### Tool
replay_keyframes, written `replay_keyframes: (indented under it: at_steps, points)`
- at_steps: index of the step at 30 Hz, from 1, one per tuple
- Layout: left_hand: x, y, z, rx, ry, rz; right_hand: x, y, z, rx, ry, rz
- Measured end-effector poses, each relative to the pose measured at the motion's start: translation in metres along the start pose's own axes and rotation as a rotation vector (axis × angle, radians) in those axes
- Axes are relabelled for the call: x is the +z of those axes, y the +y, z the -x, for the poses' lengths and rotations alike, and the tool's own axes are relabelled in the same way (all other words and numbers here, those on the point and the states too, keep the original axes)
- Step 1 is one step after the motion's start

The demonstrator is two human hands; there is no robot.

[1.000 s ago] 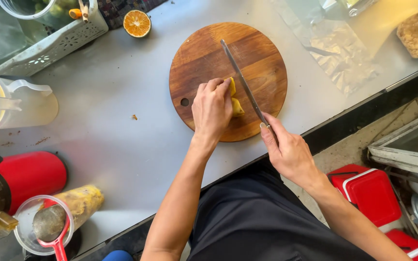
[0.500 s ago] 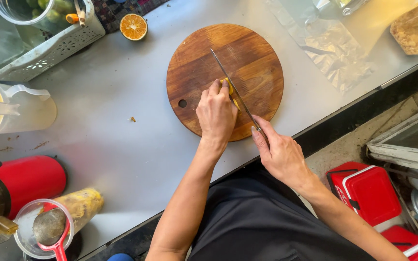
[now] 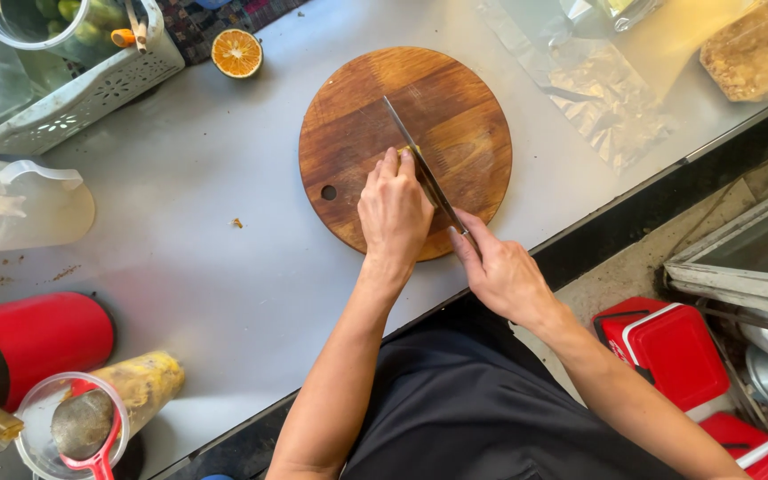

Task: Slice a pineapple into thin pieces on a wooden cutting board using a knife.

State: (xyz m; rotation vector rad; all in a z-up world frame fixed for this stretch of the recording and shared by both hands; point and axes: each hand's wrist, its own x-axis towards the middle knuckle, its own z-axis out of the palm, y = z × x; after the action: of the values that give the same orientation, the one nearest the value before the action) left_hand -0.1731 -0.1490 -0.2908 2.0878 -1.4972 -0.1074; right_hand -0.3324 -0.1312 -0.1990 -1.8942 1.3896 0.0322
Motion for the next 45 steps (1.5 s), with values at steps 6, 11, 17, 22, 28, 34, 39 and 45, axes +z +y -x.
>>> replay_keyframes:
  at_steps: [6,11,17,22,28,34,39,45]
  points:
    - [0.007,0.004,0.002,0.0,-0.015,-0.104,-0.007,-0.002,0.008,0.016,0.046,0.017]
    - [0.012,0.01,-0.001,-0.063,-0.147,-0.157,-0.007,-0.01,0.009,0.002,0.036,0.034]
    - [0.022,0.01,-0.003,-0.058,-0.163,-0.199,-0.007,0.0,0.02,0.034,0.028,0.053]
    - [0.016,0.011,-0.002,-0.046,-0.156,-0.186,-0.001,0.002,0.019,0.094,-0.003,0.075]
    - [-0.001,0.012,0.001,-0.03,-0.151,-0.139,-0.004,0.0,-0.009,0.017,0.01,0.019]
    - [0.006,0.012,0.001,-0.049,-0.107,-0.134,-0.008,-0.006,0.002,0.044,0.002,0.049]
    - [0.001,0.011,0.001,-0.047,-0.116,-0.117,-0.012,-0.008,0.007,0.037,0.019,0.044]
    - [0.005,0.009,0.001,-0.047,-0.115,-0.113,-0.008,-0.007,0.008,0.037,-0.004,0.049]
